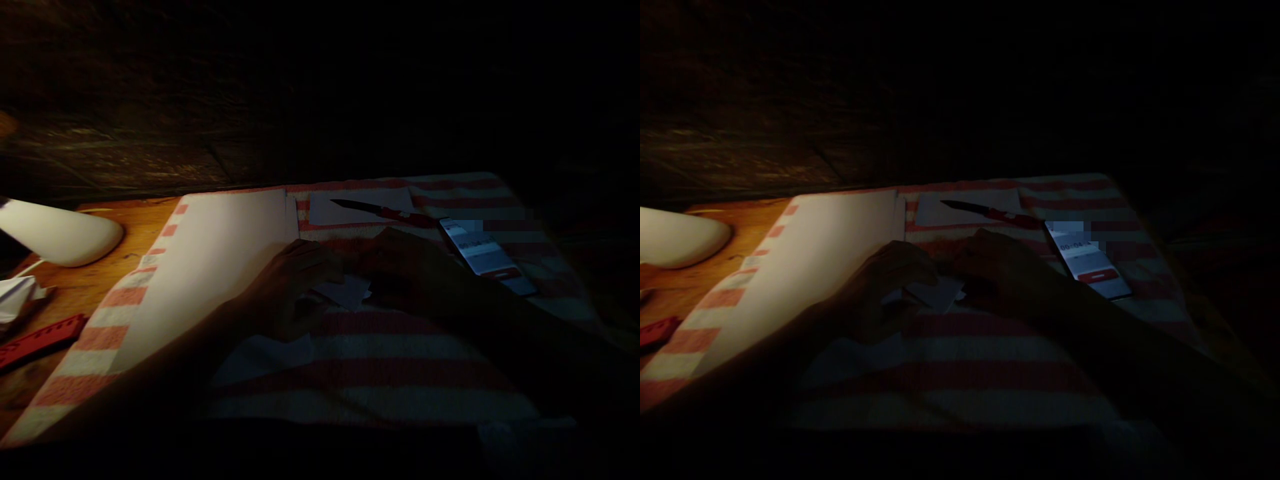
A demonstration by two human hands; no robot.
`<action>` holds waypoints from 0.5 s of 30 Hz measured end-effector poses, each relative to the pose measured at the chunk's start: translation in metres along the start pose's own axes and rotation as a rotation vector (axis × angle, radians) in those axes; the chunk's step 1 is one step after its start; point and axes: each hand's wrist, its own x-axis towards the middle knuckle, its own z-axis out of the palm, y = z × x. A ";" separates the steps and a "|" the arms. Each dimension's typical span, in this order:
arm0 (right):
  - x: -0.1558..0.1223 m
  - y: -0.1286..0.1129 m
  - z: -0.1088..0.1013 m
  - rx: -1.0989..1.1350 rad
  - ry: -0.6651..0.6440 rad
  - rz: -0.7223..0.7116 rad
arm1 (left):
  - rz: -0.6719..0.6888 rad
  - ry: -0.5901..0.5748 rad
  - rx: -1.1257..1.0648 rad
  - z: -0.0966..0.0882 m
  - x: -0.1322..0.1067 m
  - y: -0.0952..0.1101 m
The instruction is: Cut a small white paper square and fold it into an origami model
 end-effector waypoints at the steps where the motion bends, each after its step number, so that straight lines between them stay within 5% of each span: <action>1: 0.000 0.000 0.000 0.007 -0.015 0.003 | -0.001 -0.002 -0.012 0.000 0.000 0.000; 6: -0.003 0.003 0.002 0.129 -0.006 0.024 | 0.019 -0.003 -0.026 0.000 0.000 0.000; 9: -0.004 0.003 0.005 0.166 0.074 0.193 | -0.004 0.045 -0.016 -0.002 0.001 0.002; 13: -0.002 0.002 0.014 0.252 0.133 0.447 | -0.223 0.237 0.081 -0.002 0.005 0.003; 15: -0.001 0.003 0.020 0.350 0.126 0.495 | -0.350 0.237 0.141 0.000 0.006 0.002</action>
